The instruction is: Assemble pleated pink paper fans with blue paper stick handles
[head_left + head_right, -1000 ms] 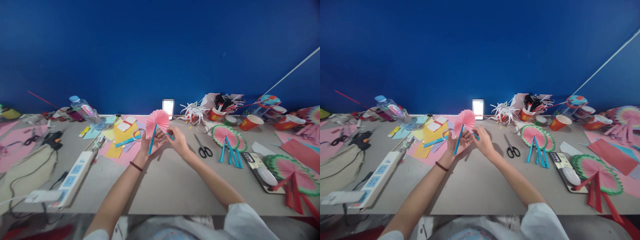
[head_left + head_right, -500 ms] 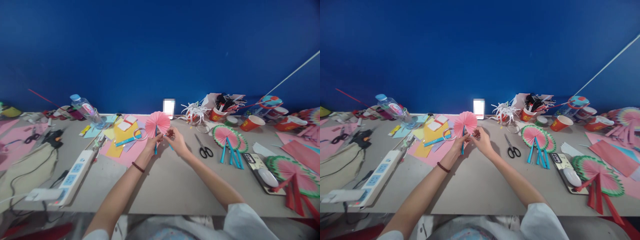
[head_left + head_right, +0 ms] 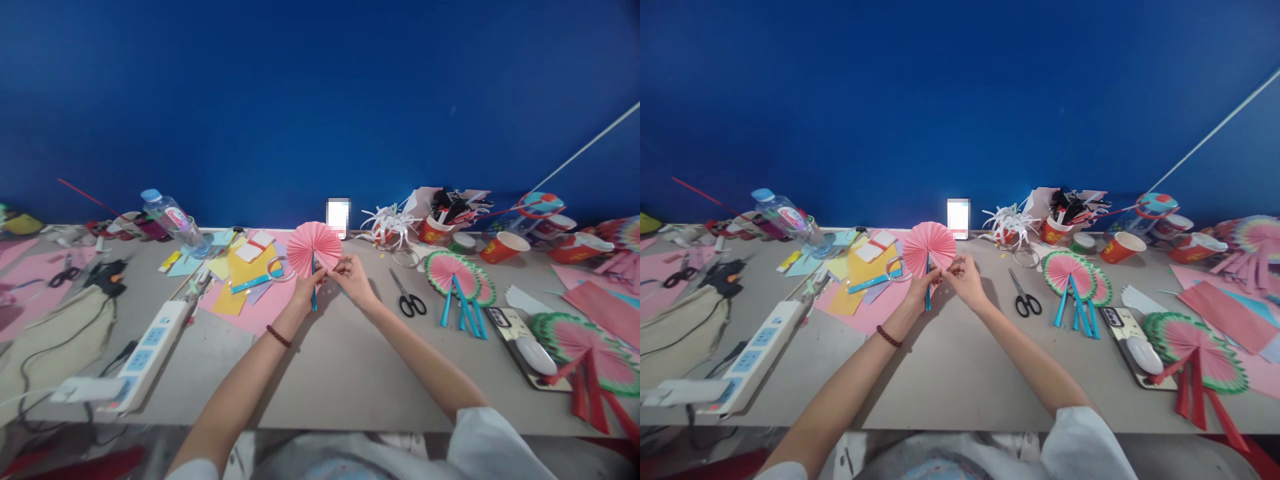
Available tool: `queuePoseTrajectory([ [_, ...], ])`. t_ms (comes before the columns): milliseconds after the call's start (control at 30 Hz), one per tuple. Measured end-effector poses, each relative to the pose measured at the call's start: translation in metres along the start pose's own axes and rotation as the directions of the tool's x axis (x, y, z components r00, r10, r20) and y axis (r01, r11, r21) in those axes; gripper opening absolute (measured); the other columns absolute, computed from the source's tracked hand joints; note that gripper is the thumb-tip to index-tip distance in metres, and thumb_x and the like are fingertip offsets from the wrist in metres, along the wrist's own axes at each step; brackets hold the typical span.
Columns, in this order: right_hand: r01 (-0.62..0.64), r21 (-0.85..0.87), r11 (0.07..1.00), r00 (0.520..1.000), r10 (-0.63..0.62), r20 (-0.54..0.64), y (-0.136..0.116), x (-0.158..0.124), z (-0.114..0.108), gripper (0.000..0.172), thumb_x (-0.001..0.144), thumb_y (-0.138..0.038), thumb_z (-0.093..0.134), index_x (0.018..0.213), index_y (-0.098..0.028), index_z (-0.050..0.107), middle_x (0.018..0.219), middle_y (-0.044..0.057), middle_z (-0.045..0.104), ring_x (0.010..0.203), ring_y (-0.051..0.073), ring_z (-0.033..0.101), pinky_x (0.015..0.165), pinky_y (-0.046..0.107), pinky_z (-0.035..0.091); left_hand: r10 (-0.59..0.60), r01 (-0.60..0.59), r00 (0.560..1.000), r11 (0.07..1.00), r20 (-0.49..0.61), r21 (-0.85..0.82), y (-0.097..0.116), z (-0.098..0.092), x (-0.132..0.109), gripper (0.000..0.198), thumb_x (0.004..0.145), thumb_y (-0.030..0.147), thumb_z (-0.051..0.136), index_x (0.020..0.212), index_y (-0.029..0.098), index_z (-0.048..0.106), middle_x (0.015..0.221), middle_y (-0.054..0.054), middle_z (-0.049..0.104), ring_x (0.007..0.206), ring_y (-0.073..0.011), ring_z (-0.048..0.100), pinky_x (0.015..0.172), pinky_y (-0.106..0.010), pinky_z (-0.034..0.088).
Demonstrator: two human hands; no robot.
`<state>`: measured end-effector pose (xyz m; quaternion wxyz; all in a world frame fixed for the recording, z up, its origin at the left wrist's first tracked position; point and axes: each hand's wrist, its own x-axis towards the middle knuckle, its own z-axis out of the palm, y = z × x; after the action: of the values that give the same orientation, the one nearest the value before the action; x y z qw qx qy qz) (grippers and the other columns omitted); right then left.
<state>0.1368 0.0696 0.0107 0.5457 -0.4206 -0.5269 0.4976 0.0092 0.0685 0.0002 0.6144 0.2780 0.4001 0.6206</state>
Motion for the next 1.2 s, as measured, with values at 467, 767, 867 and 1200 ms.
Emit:
queuePoseTrajectory([
  [467, 0.459, -0.5, 0.734, 0.881, -0.447, 0.153, -0.049, -0.028, -0.025, 0.01, 0.087, -0.024, 0.057, 0.087, -0.022, 0.067, 0.085, 0.005, 0.07, 0.081, 0.018, 0.064, 0.077, 0.033, 0.052, 0.008, -0.008, 1.0, 0.987, 0.003, 0.159, 0.03, 0.019, -0.022, 0.03, 0.054, 0.031, 0.081, 0.073, 0.014, 0.065, 0.067, -0.001, 0.064, 0.064, -0.0138, 0.062, 0.058, -0.024, 0.045],
  [767, 0.613, -0.585, 0.531, 0.77, -0.568, 0.291, -0.037, -0.033, -0.025, 0.017, 0.09, -0.02, 0.053, 0.094, -0.021, 0.07, 0.091, 0.007, 0.07, 0.086, 0.018, 0.066, 0.077, 0.032, 0.054, -0.042, 0.028, 0.997, 0.978, 0.065, 0.205, 0.03, 0.018, -0.043, 0.03, 0.058, 0.035, 0.08, 0.078, 0.016, 0.067, 0.075, -0.003, 0.068, 0.069, -0.0159, 0.064, 0.062, -0.026, 0.047],
  [867, 0.64, -0.619, 0.455, 0.747, -0.558, 0.361, -0.037, -0.032, -0.028, 0.02, 0.092, -0.02, 0.05, 0.095, -0.021, 0.07, 0.092, 0.007, 0.071, 0.085, 0.018, 0.065, 0.076, 0.032, 0.053, -0.073, 0.054, 0.993, 0.981, 0.095, 0.186, 0.028, 0.014, -0.043, 0.028, 0.059, 0.034, 0.08, 0.077, 0.016, 0.069, 0.075, -0.003, 0.068, 0.07, -0.0152, 0.064, 0.064, -0.025, 0.047],
  [1200, 0.649, -0.757, 0.073, 0.639, -0.592, 0.491, -0.047, -0.022, -0.03, 0.017, 0.092, -0.023, 0.052, 0.093, -0.021, 0.069, 0.101, 0.008, 0.069, 0.096, 0.022, 0.06, 0.079, 0.036, 0.045, -0.123, 0.111, 0.984, 0.989, 0.127, 0.095, 0.04, 0.026, -0.046, 0.028, 0.051, 0.019, 0.084, 0.068, 0.016, 0.063, 0.071, 0.0, 0.062, 0.066, -0.0107, 0.057, 0.062, -0.022, 0.045],
])
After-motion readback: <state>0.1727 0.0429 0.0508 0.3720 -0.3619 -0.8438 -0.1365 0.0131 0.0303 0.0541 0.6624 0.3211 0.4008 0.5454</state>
